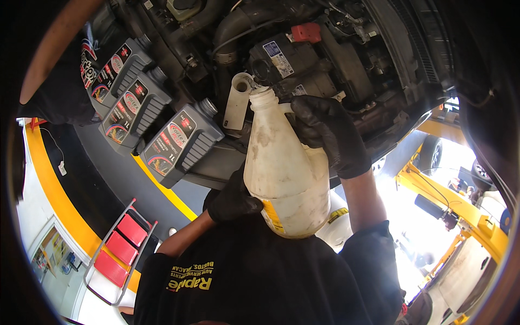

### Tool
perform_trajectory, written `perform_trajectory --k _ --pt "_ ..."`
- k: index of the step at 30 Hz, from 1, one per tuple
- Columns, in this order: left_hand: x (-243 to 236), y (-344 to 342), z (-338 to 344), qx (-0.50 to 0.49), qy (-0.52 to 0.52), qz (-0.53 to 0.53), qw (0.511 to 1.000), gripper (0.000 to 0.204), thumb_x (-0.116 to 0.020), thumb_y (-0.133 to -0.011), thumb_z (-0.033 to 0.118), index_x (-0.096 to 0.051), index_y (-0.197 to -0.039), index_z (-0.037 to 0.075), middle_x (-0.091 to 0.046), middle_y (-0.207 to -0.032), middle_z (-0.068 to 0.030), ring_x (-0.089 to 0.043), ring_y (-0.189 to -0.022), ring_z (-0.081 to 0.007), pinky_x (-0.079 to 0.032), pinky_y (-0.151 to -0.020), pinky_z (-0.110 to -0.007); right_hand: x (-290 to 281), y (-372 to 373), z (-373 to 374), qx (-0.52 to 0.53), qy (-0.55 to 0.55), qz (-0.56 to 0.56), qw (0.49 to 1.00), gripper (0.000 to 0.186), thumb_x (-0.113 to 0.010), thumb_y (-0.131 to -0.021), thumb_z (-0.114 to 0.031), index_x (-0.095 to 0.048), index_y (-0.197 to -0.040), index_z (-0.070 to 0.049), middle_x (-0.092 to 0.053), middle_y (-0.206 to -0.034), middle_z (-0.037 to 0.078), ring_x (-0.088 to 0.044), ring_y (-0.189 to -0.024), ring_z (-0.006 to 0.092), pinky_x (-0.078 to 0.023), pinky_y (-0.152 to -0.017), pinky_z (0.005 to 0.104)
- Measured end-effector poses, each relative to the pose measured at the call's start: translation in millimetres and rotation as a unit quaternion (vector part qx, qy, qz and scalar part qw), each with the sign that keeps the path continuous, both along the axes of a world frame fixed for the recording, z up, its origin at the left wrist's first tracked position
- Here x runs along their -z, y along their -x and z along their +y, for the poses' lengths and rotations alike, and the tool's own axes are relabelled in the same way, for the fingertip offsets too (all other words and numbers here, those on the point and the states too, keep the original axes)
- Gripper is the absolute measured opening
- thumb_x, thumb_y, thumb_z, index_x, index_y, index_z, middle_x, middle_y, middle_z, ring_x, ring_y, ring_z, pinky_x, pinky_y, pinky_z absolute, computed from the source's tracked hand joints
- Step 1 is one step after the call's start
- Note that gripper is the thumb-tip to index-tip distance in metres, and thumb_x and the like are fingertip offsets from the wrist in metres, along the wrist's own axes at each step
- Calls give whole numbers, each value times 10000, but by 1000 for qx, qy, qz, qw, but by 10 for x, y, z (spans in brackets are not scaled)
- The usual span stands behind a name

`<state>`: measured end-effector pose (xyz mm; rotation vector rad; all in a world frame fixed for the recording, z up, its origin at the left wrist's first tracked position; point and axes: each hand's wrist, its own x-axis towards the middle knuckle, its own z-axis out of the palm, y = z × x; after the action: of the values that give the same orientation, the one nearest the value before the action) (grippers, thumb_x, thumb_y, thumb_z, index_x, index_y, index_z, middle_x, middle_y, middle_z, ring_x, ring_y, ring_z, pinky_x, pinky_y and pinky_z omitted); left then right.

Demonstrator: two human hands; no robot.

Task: The person pours motor oil into a car engine using a funnel and a plastic jug, then uses a wrench to tighten the oil filter. A coworker assists by pouring additional oil from bottles.

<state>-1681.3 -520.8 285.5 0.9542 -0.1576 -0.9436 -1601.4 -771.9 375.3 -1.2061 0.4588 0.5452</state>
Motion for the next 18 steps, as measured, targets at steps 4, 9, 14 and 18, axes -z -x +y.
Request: perform_trajectory --k 4,9,14,18 --pt "-8 6 10 4 -3 -4 1000 1137 -895 -759 355 -235 -1615 0 -465 -1570 -159 -423 -1478 -255 -354 -1201 -421 -2 21 -3 7 1 0 1000 190 -678 -1026 -274 -655 -963 -96 -442 -657 -95 -341 -543 3 -269 -500 200" --pt "-13 15 20 2 -12 -29 1000 1133 -897 -758 345 -240 -1614 0 -469 -1566 -160 -429 -1472 -250 -354 -1200 -420 -29 60 27 22 -2 -5 1000 179 -681 -1026 -252 -666 -970 -82 -463 -663 -94 -368 -562 -1 -296 -508 199" --pt "-58 48 30 -1 -7 -10 1000 1115 -897 -757 323 -254 -1609 0 -473 -1563 -155 -428 -1471 -245 -351 -1204 -420 -89 95 70 38 3 0 999 176 -674 -1032 -241 -668 -972 -75 -479 -673 -92 -386 -574 -1 -322 -517 203" --pt "-68 64 32 12 -1 3 1000 1146 -884 -769 393 -227 -1624 6 -462 -1572 -126 -433 -1450 -211 -388 -1176 -402 -109 134 62 25 2 -11 1000 178 -668 -1036 -244 -666 -983 -74 -500 -689 -89 -404 -582 -2 -346 -526 205"
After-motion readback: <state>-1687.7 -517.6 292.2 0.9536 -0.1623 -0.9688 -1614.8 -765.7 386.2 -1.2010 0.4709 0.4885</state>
